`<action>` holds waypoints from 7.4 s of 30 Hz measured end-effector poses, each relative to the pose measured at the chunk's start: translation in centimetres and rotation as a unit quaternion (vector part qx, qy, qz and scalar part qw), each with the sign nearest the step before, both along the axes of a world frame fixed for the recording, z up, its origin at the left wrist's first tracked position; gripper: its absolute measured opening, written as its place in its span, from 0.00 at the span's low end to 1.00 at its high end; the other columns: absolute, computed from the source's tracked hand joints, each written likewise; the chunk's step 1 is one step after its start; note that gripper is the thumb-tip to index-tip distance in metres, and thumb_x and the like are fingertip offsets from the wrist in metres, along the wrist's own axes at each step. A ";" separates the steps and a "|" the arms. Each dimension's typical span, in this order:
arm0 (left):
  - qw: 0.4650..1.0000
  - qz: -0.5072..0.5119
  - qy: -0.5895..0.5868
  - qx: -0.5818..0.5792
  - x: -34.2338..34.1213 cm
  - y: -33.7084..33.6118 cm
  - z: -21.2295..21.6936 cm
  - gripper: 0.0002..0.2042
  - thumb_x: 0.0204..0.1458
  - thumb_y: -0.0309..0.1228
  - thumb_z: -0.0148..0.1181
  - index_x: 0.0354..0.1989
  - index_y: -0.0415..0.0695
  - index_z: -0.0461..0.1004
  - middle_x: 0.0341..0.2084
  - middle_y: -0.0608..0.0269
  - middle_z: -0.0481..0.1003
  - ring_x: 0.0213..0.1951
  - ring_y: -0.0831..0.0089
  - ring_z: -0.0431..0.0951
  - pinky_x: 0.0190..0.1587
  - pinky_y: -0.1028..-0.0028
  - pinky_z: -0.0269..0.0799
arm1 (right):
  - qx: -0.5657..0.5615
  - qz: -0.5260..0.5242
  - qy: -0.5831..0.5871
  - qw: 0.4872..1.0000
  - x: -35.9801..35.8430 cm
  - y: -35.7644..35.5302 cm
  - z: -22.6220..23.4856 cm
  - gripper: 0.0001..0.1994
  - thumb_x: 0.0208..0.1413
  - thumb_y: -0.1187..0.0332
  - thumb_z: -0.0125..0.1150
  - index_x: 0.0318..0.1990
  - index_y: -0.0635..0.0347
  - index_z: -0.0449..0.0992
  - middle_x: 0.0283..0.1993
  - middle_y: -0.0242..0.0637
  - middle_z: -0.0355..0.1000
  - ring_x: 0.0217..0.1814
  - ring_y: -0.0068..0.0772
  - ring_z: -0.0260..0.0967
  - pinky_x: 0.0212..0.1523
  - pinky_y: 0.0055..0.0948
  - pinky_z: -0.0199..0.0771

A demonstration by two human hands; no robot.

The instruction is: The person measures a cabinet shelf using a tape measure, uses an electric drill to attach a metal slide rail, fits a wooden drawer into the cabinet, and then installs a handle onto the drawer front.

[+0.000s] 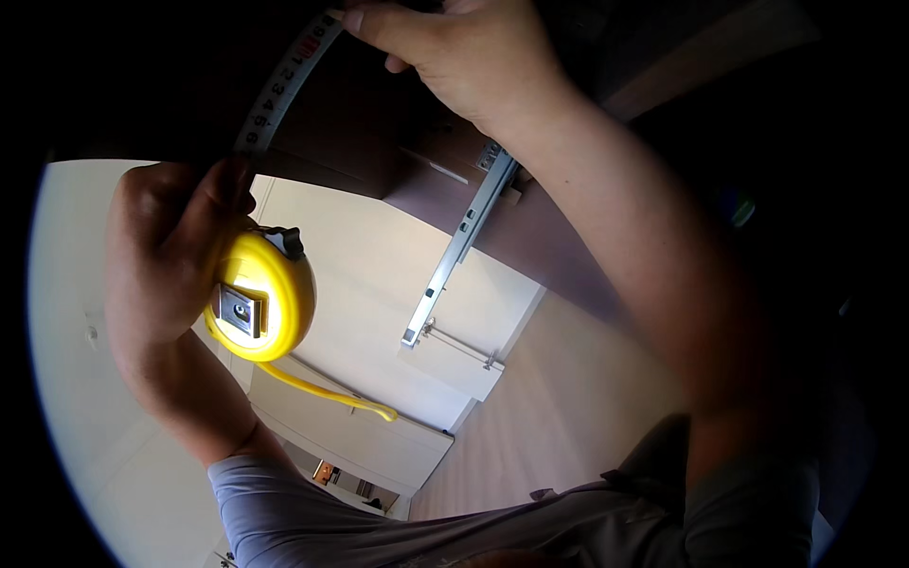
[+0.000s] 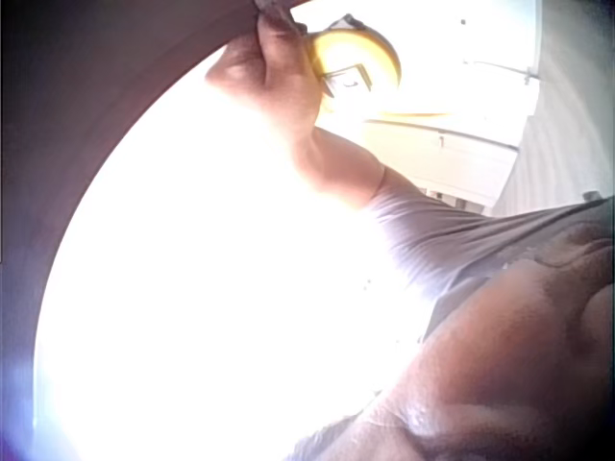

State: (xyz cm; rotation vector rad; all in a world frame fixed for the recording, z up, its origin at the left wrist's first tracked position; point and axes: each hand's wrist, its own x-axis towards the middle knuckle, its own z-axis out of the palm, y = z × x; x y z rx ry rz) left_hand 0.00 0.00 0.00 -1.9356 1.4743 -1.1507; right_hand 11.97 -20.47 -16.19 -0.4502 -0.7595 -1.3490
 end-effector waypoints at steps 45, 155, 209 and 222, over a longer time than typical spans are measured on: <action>0.997 0.068 0.000 -0.046 -1.6 -2.1 -1.6 0.15 0.65 0.32 0.61 0.32 0.30 0.81 0.21 0.53 0.80 0.20 0.73 0.79 0.24 0.76 0.72 | -0.005 0.001 -0.007 1.000 -1.5 -0.1 -0.9 0.08 0.64 0.70 0.65 0.41 0.69 0.84 0.36 0.39 0.83 0.37 0.25 0.77 0.42 0.26 0.78; 0.755 0.027 0.653 0.055 16.5 20.0 -25.4 0.04 0.57 0.25 0.63 0.37 0.38 0.76 0.22 0.64 0.76 0.26 0.80 0.73 0.30 0.76 0.70 | -0.144 -0.277 0.133 0.941 -7.7 3.4 -5.6 0.08 0.63 0.68 0.66 0.44 0.62 0.79 0.34 0.27 0.75 0.35 0.17 0.71 0.37 0.21 0.72; 0.773 -0.400 0.460 -0.178 26.6 -5.1 -37.5 0.12 0.58 0.32 0.63 0.49 0.45 0.79 0.55 0.49 0.74 0.55 0.47 0.74 0.59 0.54 0.69 | -0.266 -0.681 0.635 0.249 -21.6 6.4 -23.9 0.07 0.53 0.71 0.65 0.39 0.61 0.79 0.40 0.45 0.73 0.45 0.51 0.73 0.46 0.45 0.78; 0.754 -0.386 0.477 -0.236 28.3 -4.9 -38.4 0.06 0.55 0.32 0.64 0.38 0.45 0.80 0.45 0.56 0.79 0.51 0.51 0.76 0.55 0.53 0.70 | -0.214 -0.924 0.252 0.194 -32.8 9.9 14.6 0.09 0.57 0.76 0.63 0.45 0.60 0.81 0.46 0.44 0.79 0.48 0.42 0.78 0.49 0.37 0.78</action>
